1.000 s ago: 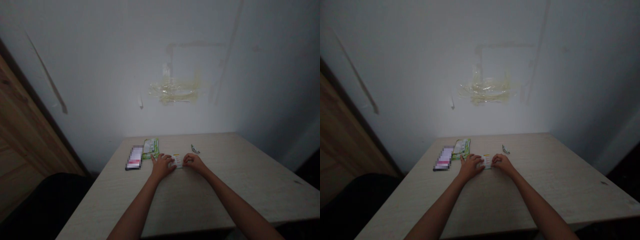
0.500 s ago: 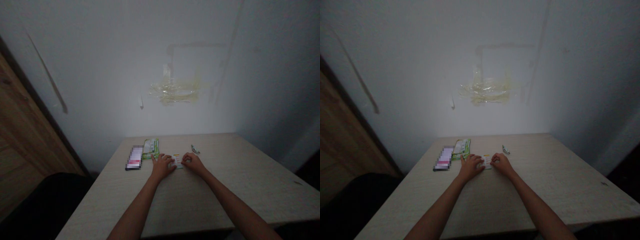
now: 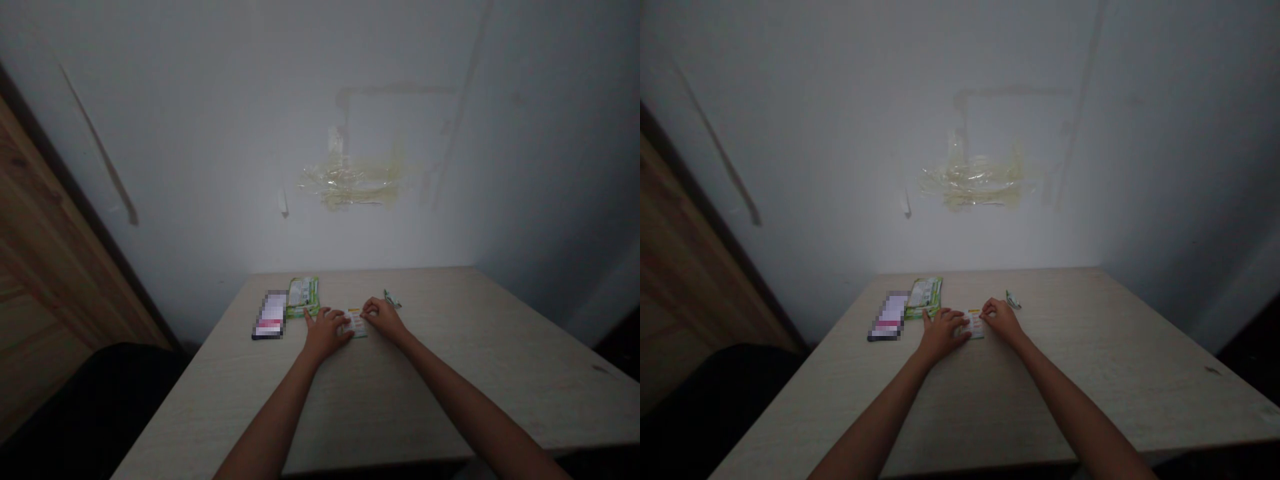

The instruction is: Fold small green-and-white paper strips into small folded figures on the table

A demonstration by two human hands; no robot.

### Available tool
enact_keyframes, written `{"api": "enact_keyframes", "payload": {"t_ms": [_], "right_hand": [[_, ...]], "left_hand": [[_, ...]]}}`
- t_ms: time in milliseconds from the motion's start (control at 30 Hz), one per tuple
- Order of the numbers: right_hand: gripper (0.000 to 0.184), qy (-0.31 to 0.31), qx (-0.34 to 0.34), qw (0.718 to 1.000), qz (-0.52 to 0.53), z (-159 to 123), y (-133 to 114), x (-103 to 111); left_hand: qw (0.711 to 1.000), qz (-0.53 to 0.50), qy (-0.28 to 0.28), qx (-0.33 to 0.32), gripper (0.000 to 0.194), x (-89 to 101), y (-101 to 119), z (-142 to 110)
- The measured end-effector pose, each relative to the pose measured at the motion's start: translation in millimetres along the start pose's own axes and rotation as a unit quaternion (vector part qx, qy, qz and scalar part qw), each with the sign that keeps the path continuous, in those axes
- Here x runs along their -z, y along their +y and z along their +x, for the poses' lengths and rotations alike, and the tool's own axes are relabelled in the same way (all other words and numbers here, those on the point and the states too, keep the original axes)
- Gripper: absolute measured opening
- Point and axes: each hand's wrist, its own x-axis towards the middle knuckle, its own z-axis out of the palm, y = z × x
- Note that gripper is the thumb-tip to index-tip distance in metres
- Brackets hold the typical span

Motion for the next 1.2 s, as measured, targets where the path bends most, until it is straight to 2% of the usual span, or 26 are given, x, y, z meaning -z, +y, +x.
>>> {"api": "enact_keyframes", "payload": {"t_ms": [600,1000,1200], "right_hand": [[0.010,0.068,-0.016,0.996,-0.058,18.4,10.0,-19.0],[0.019,0.071,-0.020,0.995,0.068,11.4,5.2,-12.3],[0.017,0.053,-0.022,0.997,0.054,11.0,5.4,-12.3]], "left_hand": [[1.000,0.016,-0.015,0.002,0.035,4.4,2.5,-0.4],[1.000,0.009,-0.016,0.001,0.034,5.6,3.0,-0.4],[1.000,0.006,-0.011,0.001,0.034,4.1,2.3,-0.1]]}}
